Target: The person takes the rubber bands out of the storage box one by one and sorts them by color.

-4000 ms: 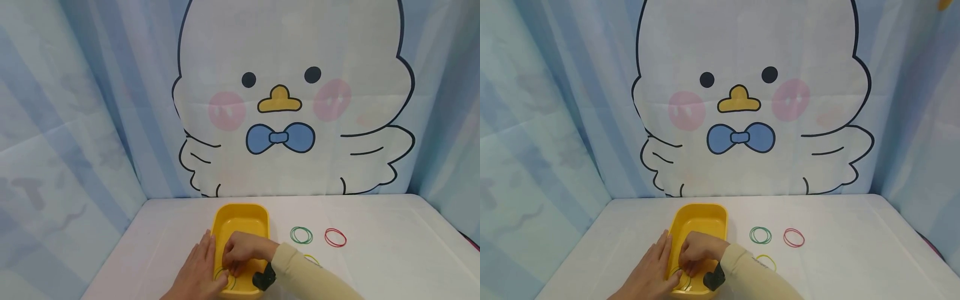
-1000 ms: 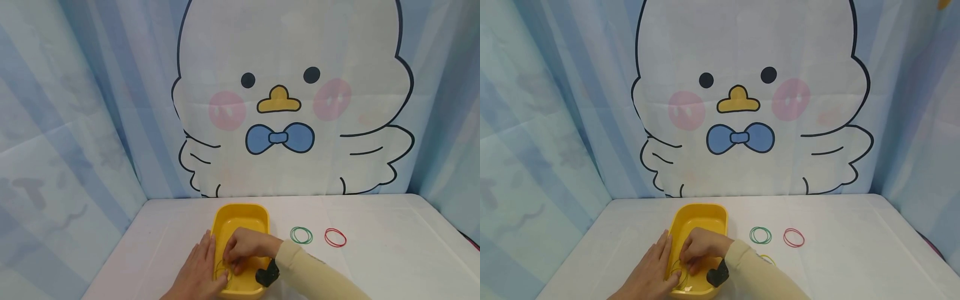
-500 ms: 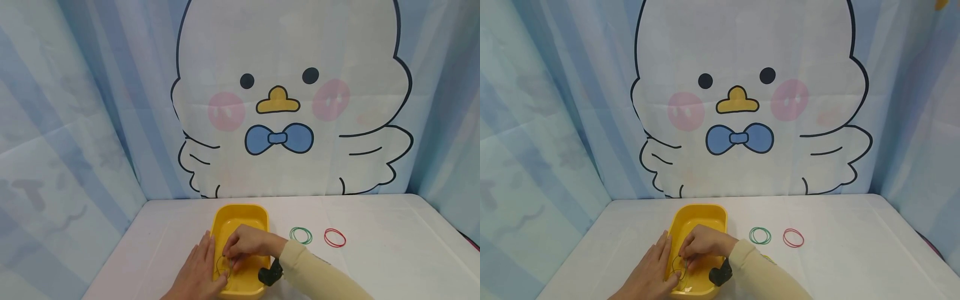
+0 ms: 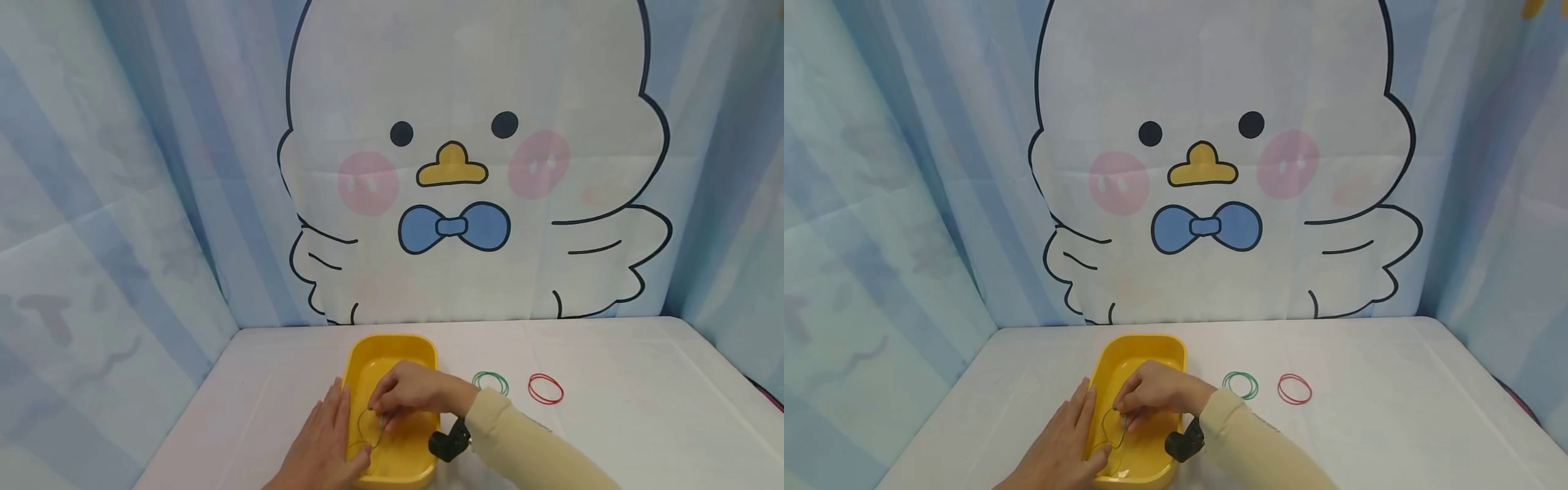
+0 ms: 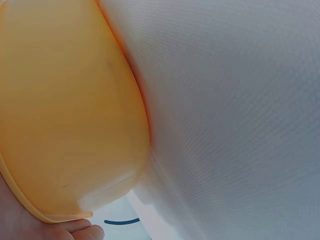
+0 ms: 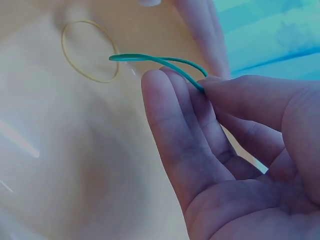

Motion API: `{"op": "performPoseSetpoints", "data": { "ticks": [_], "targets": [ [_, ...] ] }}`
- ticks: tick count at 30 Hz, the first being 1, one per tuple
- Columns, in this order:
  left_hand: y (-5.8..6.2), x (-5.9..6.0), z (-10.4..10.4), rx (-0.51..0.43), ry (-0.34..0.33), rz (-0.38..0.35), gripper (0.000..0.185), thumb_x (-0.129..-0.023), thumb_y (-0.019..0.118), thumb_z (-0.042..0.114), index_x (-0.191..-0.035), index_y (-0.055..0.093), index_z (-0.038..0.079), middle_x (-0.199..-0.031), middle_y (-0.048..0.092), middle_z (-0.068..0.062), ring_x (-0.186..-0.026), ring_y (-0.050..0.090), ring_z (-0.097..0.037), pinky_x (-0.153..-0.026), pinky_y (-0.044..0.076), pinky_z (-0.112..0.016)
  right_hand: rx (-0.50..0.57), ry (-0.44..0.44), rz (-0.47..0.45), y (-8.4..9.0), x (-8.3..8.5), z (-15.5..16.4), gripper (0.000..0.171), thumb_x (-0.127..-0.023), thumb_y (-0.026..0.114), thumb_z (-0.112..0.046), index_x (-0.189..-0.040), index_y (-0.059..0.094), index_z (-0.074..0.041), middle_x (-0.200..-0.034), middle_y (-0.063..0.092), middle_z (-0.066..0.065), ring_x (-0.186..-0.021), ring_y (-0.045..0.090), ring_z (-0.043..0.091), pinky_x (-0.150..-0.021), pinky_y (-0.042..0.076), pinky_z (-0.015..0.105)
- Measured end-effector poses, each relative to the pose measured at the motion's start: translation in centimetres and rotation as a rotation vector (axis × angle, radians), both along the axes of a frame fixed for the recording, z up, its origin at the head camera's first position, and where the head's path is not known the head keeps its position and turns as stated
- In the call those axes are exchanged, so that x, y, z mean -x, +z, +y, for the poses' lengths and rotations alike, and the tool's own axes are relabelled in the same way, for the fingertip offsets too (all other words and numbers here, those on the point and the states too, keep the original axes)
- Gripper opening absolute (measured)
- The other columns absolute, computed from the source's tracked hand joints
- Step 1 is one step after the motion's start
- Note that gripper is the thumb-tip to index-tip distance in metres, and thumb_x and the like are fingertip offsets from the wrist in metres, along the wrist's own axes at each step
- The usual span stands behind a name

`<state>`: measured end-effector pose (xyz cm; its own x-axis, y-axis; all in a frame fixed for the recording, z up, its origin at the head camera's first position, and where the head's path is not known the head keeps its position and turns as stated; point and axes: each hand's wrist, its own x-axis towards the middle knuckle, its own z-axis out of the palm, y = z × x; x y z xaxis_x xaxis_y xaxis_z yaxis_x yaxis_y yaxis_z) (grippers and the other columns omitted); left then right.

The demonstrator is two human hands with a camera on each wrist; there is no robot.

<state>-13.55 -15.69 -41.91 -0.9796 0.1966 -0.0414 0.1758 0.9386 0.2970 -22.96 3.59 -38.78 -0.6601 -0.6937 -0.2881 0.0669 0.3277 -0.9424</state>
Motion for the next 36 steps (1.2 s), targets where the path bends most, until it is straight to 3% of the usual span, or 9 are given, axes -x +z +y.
{"op": "performPoseSetpoints", "data": {
  "ticks": [25,36],
  "targets": [
    [0.0,-0.1,0.1,-0.023,0.023,-0.027,0.092,-0.088,0.054,0.051,-0.154,0.024,-0.004,-0.165,0.015,-0.019,-0.147,0.031,-0.031,-0.121,0.023,-0.056,0.033,-0.069,0.016,1.5,0.9,3.2,0.026,-0.093,0.066,-0.008,-0.112,0.069,0.008,-0.091,0.072,0.013,-0.075,0.072,0.017,-0.074,0.062,0.033],
    [-0.1,0.1,0.5,-0.013,0.057,-0.055,0.092,-0.088,0.054,0.054,-0.155,0.024,-0.003,-0.165,0.014,-0.017,-0.147,0.031,-0.032,-0.122,0.022,-0.056,0.054,-0.114,0.024,2.0,1.2,5.3,0.029,-0.093,0.066,-0.01,-0.115,0.067,0.008,-0.102,0.071,0.023,-0.076,0.072,0.018,-0.077,0.062,0.033]
  ]
}}
